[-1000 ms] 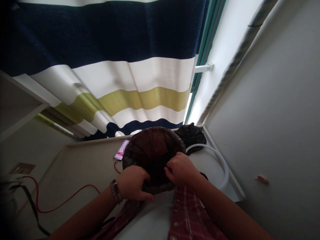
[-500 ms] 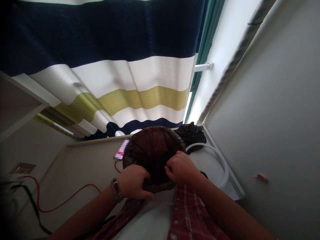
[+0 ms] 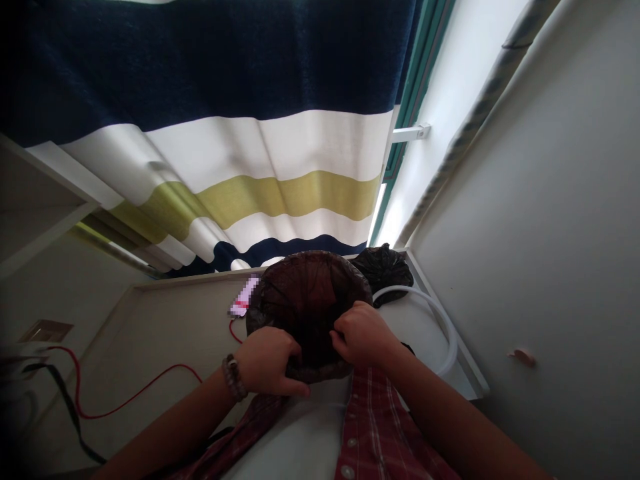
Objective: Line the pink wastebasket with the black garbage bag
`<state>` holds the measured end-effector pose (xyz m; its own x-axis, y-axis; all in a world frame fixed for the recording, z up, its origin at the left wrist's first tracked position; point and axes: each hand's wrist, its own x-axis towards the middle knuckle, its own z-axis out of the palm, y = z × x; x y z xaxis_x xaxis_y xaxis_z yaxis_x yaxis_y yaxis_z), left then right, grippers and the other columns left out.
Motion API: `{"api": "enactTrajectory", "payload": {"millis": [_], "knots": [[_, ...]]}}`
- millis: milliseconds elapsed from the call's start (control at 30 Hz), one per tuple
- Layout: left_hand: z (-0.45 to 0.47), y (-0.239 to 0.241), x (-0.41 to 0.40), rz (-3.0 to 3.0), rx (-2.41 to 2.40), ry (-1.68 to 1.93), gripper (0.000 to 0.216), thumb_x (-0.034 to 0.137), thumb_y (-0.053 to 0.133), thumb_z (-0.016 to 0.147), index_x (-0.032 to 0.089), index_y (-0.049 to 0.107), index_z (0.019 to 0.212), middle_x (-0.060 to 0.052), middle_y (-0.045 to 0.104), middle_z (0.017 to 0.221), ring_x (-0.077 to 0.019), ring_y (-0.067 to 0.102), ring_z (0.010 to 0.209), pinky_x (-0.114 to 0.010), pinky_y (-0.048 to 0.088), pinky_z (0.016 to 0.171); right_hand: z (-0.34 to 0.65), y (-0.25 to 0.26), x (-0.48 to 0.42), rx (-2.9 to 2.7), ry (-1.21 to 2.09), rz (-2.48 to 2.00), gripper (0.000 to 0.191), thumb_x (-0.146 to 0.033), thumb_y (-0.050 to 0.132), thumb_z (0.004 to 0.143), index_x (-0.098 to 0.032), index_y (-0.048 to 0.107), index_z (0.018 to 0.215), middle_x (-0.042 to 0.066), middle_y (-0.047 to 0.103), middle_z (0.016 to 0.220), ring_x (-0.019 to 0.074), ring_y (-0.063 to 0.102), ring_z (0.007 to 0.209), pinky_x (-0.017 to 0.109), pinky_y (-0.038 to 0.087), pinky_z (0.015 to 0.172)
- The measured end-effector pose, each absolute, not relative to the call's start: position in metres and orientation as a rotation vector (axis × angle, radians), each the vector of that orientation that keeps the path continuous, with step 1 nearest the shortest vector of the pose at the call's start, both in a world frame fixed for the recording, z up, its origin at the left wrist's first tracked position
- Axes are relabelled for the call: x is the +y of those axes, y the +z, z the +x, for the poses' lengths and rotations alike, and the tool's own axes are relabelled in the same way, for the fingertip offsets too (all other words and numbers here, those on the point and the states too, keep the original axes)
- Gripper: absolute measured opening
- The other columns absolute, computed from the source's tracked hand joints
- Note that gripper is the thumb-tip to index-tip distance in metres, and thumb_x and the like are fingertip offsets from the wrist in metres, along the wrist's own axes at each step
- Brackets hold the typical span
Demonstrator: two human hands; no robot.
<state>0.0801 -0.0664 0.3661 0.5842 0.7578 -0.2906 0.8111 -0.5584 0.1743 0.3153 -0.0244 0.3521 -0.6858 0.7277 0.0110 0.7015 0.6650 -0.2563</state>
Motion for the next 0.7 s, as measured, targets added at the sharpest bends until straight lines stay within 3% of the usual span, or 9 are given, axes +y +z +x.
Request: {"api": "enactTrajectory", "payload": {"millis": [700], "knots": [[0.0799,0.3655,-0.0658,2.515,1.277,-0.264,0.08,0.092,0.036,0.062,0.022,0.073,0.077,-0.01,0.068,0.069,-0.0289,0.064,0.066,-0.036,0.043,0.06,0.3151,0.3504,-0.0243,-2.759,0.348,-1.177,0.029,-0.032,0.051,0.084,-0.016,0.059,0.061,0.003,0.064,0.067,0.0124,0.051,0.065,0.032,0.026,0.077]]}}
